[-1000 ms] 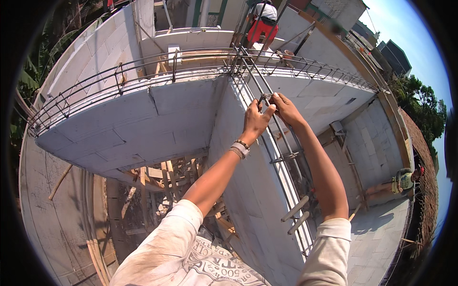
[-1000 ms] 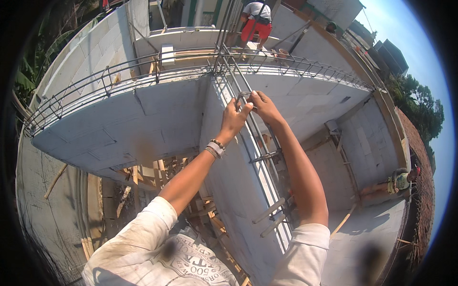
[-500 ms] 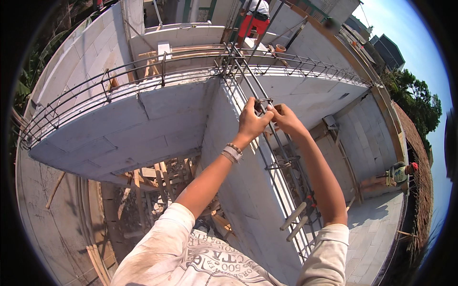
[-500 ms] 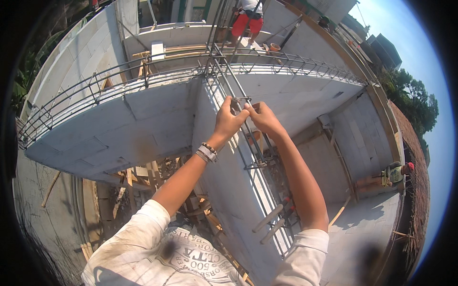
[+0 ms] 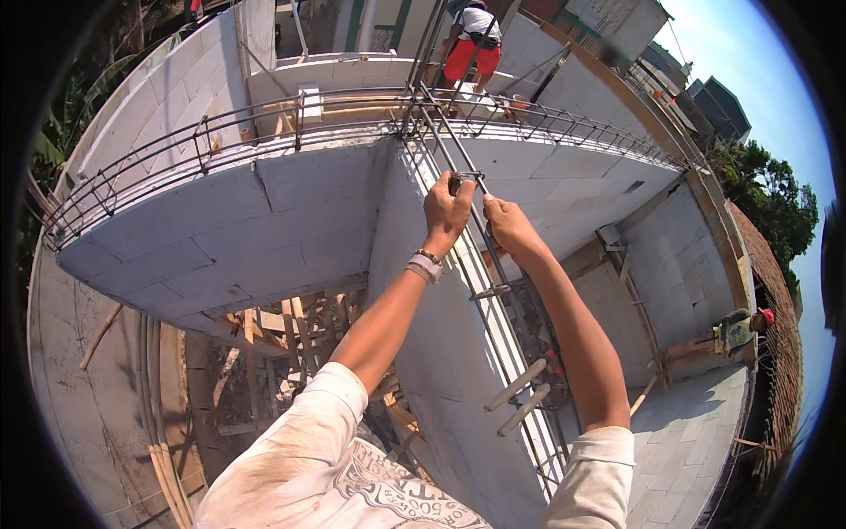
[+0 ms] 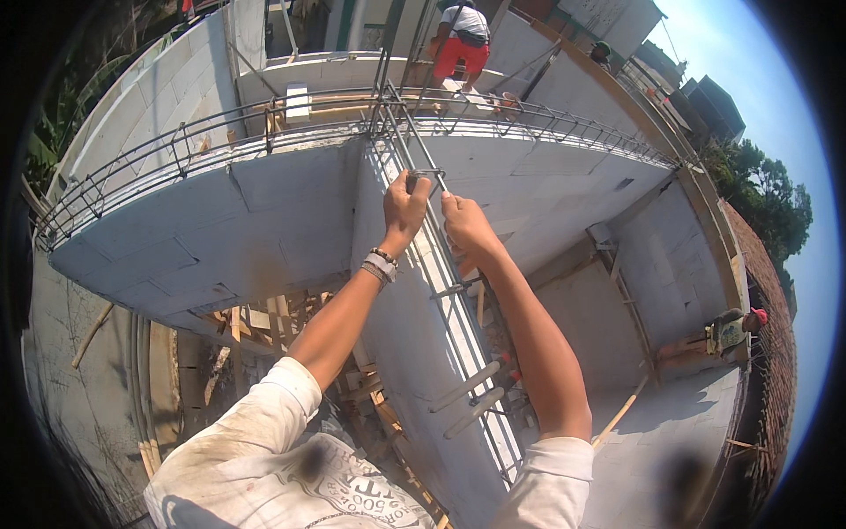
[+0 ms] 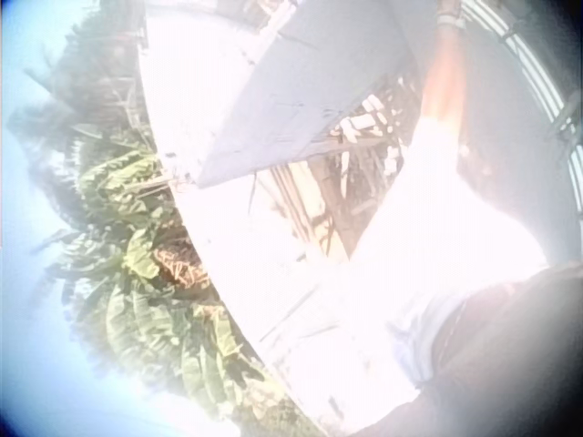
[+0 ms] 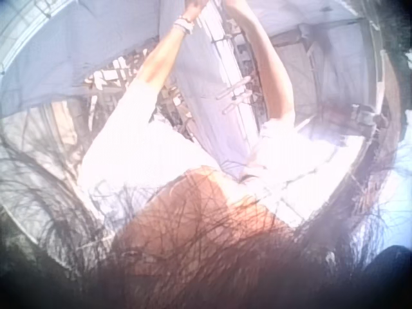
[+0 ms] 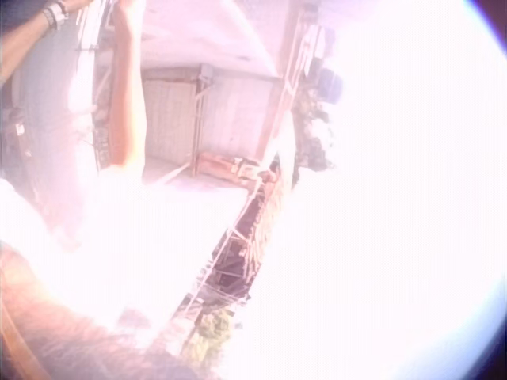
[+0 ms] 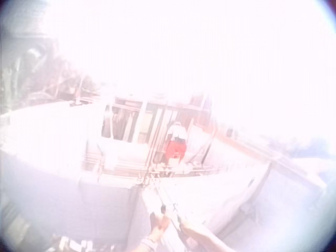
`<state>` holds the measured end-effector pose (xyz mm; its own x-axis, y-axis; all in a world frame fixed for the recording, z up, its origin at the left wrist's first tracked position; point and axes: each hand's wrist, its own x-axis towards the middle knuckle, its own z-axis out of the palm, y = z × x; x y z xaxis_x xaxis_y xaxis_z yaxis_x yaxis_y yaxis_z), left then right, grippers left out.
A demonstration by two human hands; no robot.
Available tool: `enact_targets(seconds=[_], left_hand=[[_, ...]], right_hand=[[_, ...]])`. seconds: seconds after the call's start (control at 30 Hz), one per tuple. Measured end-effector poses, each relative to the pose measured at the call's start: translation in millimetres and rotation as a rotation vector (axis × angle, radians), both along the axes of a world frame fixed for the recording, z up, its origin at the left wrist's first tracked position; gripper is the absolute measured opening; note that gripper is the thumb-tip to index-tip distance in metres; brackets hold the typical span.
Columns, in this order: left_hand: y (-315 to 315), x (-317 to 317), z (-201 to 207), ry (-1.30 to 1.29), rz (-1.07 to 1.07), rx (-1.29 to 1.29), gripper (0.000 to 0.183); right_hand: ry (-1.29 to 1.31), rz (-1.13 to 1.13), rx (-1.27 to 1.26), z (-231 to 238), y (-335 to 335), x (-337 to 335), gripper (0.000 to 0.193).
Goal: The person secures rebar intersections by hand using wire and a pair of end-cutting pliers while working on a building structure.
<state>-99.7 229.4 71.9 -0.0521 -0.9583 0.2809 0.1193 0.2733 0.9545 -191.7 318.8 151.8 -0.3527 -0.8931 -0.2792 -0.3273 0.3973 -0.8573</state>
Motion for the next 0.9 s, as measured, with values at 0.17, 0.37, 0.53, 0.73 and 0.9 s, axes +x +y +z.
enact_targets(seconds=[0.17, 0.37, 0.53, 0.73, 0.9], left_hand=[[-3.3, -2.5, -2.9, 0.001, -0.027, 0.044, 0.038], [-4.4, -2.2, -1.2, 0.016, -0.01, -0.001, 0.039], [1.8, -1.7, 0.5, 0.027, 0.021, 0.001, 0.037], [2.9, -0.8, -0.7, 0.028, 0.01, -0.048, 0.04], [-0.2, 3.7, -1.0, -0.044, -0.076, 0.043, 0.038]], right_hand=[[0.129, -0.009, 0.025, 1.6, -3.3, 0.2, 0.047], [0.263, 0.037, 0.005, -3.6, -4.5, -4.8, 0.05], [0.207, 0.018, 0.052, -4.7, 4.9, -4.2, 0.051], [0.199, -0.005, 0.024, -4.1, 2.8, -5.6, 0.053], [0.325, -0.001, -0.004, -10.5, 1.0, -5.7, 0.053]])
